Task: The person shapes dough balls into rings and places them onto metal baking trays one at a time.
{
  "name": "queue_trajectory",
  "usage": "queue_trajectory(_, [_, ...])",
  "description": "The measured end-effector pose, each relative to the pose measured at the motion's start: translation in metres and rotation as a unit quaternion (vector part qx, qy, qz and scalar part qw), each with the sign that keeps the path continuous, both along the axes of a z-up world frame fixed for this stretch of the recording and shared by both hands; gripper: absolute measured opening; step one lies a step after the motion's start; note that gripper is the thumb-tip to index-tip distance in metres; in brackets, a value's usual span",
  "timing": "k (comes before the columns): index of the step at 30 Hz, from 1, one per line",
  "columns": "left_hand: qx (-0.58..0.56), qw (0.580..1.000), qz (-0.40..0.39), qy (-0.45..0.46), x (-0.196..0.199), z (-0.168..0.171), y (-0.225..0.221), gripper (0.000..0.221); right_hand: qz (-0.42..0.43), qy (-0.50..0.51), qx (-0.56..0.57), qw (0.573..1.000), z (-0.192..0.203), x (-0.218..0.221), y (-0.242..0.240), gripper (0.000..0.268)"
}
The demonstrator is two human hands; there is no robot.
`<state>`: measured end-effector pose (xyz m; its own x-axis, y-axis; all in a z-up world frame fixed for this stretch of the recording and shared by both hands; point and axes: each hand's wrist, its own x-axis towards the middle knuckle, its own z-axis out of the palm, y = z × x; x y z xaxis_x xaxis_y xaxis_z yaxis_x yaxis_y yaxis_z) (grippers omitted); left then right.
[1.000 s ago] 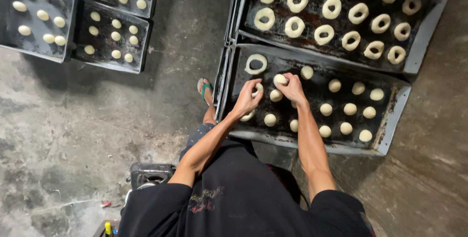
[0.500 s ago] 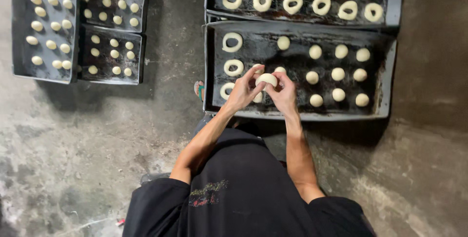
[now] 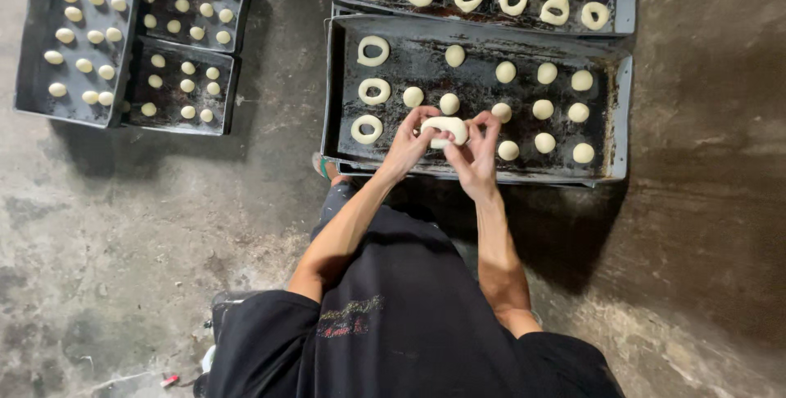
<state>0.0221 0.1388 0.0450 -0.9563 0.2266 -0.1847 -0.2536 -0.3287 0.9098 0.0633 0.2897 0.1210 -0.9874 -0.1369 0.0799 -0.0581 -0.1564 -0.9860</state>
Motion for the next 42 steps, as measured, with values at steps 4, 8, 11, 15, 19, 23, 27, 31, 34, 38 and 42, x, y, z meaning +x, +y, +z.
queue_trajectory(4, [0.024, 0.998, 0.051, -0.015, 0.009, -0.017, -0.003, 0.034, 0.101, -0.062, 0.054, 0.991, 0.007, 0.0, 0.006, 0.068])
queue_trajectory(8, [0.006, 0.997, 0.038, 0.068, 0.018, -0.034, 0.002, 0.032, 0.049, -0.017, -0.002, 0.999, -0.001, -0.006, 0.006, 0.063])
queue_trajectory(11, [0.255, 0.96, 0.068, -0.091, 0.01, -0.037, -0.016, 0.026, 0.074, -0.066, 0.003, 0.995, -0.022, -0.006, 0.011, 0.058])
queue_trajectory(15, [0.211, 0.969, 0.042, -0.121, 0.023, -0.024, -0.011, 0.031, 0.022, -0.074, -0.133, 0.988, -0.029, -0.016, 0.018, 0.052])
queue_trajectory(19, [-0.051, 0.989, 0.11, 0.08, 0.01, -0.017, -0.024, 0.022, 0.122, -0.07, -0.023, 0.99, -0.038, -0.017, -0.009, 0.05])
queue_trajectory(23, [0.118, 0.978, 0.049, -0.165, 0.016, -0.044, -0.011, 0.016, 0.051, -0.084, 0.014, 0.995, -0.035, -0.046, -0.019, 0.034])
queue_trajectory(27, [0.187, 0.964, 0.081, -0.171, -0.028, -0.068, -0.019, 0.021, 0.088, -0.2, 0.036, 0.975, -0.05, -0.047, -0.047, 0.037])
queue_trajectory(31, [0.141, 0.973, 0.071, -0.166, -0.047, -0.073, -0.019, 0.01, 0.007, -0.125, 0.197, 0.972, -0.055, -0.082, -0.03, 0.023])
queue_trajectory(34, [0.141, 0.965, 0.059, -0.214, -0.063, -0.081, -0.019, 0.01, 0.012, -0.232, -0.185, 0.955, -0.066, -0.092, -0.022, 0.016])
queue_trajectory(38, [0.191, 0.96, 0.059, -0.196, -0.096, -0.103, -0.04, 0.01, 0.091, -0.293, 0.023, 0.951, -0.08, -0.11, -0.012, 0.019])
queue_trajectory(42, [0.034, 0.98, 0.006, -0.195, -0.091, -0.107, -0.03, 0.011, -0.024, -0.282, -0.035, 0.959, -0.077, -0.144, -0.01, 0.021])
